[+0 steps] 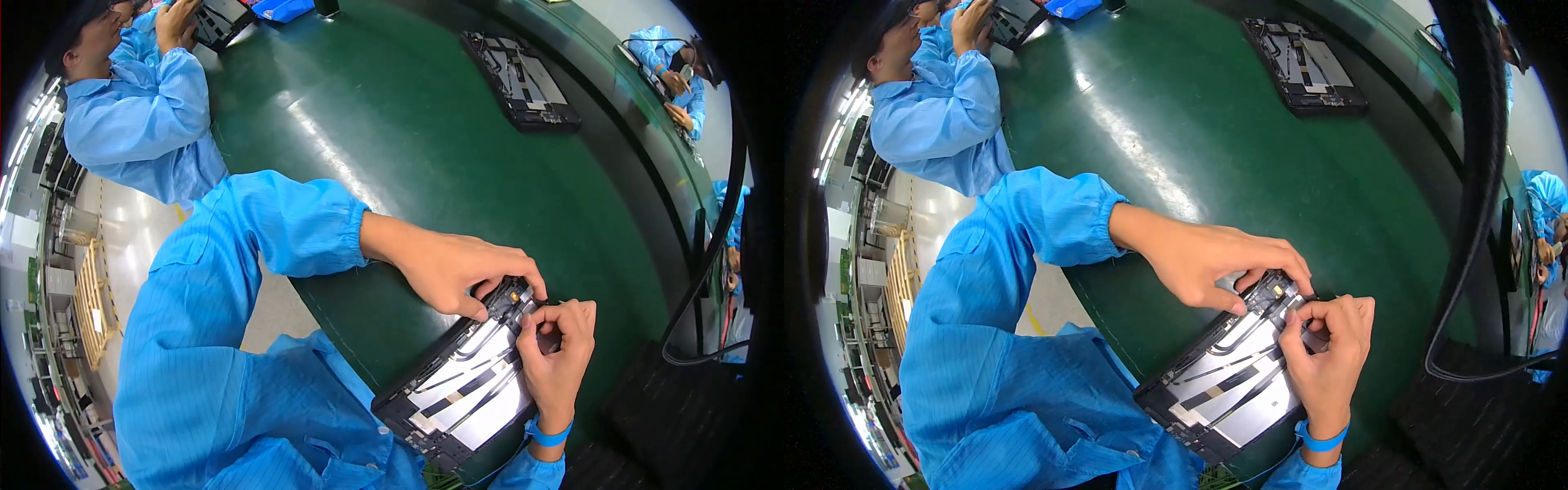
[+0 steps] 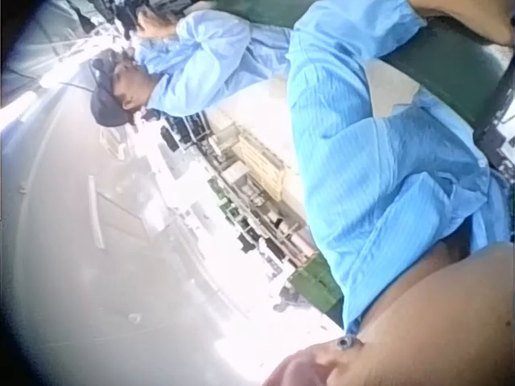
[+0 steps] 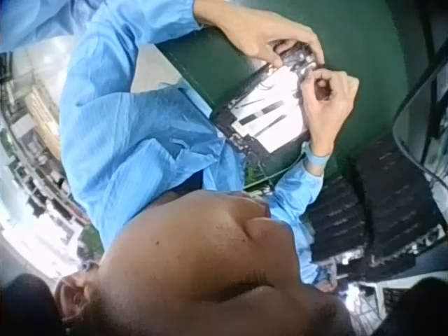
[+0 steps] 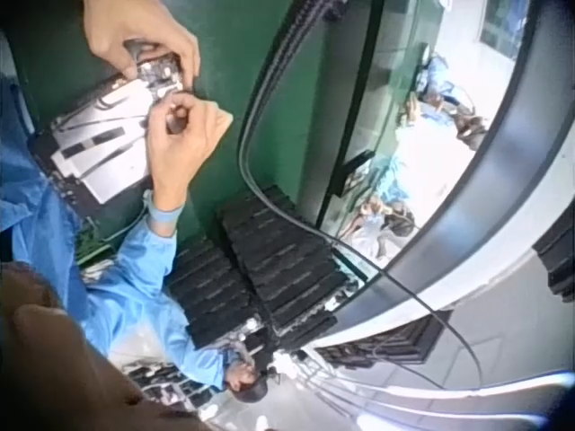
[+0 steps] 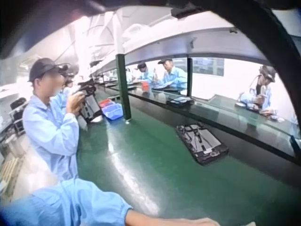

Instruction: Manually assemble components and wires into a tablet or screen device on a production line.

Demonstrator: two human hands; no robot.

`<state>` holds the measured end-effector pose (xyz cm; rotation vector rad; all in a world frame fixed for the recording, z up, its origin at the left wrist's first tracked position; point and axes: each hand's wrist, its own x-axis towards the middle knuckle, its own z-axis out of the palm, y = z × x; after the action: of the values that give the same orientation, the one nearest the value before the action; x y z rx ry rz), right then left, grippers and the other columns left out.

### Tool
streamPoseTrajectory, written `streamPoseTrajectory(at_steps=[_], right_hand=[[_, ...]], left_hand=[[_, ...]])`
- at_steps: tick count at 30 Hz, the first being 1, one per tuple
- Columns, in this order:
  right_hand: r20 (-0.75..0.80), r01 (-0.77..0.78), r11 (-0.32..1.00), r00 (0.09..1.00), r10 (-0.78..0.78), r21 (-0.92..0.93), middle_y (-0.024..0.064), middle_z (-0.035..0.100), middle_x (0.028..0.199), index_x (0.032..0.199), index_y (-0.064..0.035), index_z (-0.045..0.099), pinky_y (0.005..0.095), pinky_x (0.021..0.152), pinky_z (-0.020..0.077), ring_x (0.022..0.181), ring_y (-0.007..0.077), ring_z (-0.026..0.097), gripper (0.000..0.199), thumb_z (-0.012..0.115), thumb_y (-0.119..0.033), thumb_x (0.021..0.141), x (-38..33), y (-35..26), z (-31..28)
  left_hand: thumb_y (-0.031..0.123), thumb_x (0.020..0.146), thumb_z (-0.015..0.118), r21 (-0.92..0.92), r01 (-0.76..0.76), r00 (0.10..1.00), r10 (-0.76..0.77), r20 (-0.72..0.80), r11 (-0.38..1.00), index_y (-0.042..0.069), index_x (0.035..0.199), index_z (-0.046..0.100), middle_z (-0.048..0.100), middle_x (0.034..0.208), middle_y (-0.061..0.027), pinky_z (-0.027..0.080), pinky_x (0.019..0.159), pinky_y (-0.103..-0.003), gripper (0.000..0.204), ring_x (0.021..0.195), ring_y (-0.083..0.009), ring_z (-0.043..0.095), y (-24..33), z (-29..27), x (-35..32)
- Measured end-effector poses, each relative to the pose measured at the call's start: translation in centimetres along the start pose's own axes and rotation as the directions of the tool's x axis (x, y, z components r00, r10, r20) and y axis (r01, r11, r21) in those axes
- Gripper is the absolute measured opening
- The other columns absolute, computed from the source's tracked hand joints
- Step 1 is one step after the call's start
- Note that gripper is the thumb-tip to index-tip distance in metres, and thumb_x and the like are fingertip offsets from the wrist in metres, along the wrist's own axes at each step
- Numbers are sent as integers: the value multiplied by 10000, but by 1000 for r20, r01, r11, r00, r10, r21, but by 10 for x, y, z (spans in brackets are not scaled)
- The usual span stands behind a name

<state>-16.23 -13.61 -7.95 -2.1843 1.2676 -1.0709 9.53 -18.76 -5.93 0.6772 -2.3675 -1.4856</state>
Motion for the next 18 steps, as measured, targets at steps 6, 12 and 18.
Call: streamPoseTrajectory(at_steps=[6, 12, 18], right_hand=[[25, -13, 1000, 1000, 12, 19, 28, 473, 745, 785, -63, 681, 368, 693, 368, 818, 222, 450, 142, 810, -26, 738, -2, 2, -3], [89, -8, 999, 996, 4, 35, 27, 477, 746, 743, -61, 683, 366, 702, 362, 839, 225, 448, 149, 809, -28, 671, -4, 5, -17], [162, -50, 996, 986, 38, 71, 30, 503, 783, 707, -54, 664, 368, 736, 385, 893, 244, 453, 157, 795, -20, 627, -12, 7, -23]], left_hand=[[-33, 845, 707, 40, -38, 998, 40, -42, 998, 106, 1549, 472, 500, 1472, -143, 538, 849, -430, 755, 931, -276, 608, 0, 9, 1], [0, 835, 682, 49, 7, 998, -4, -62, 999, 104, 1566, 478, 522, 1445, -158, 550, 877, -440, 765, 1031, -320, 647, 15, 14, 8], [-17, 802, 640, 131, -72, 986, 90, -142, 989, 101, 1562, 499, 531, 1471, -166, 520, 1044, -473, 782, 1342, -396, 588, 5, 34, 13]])
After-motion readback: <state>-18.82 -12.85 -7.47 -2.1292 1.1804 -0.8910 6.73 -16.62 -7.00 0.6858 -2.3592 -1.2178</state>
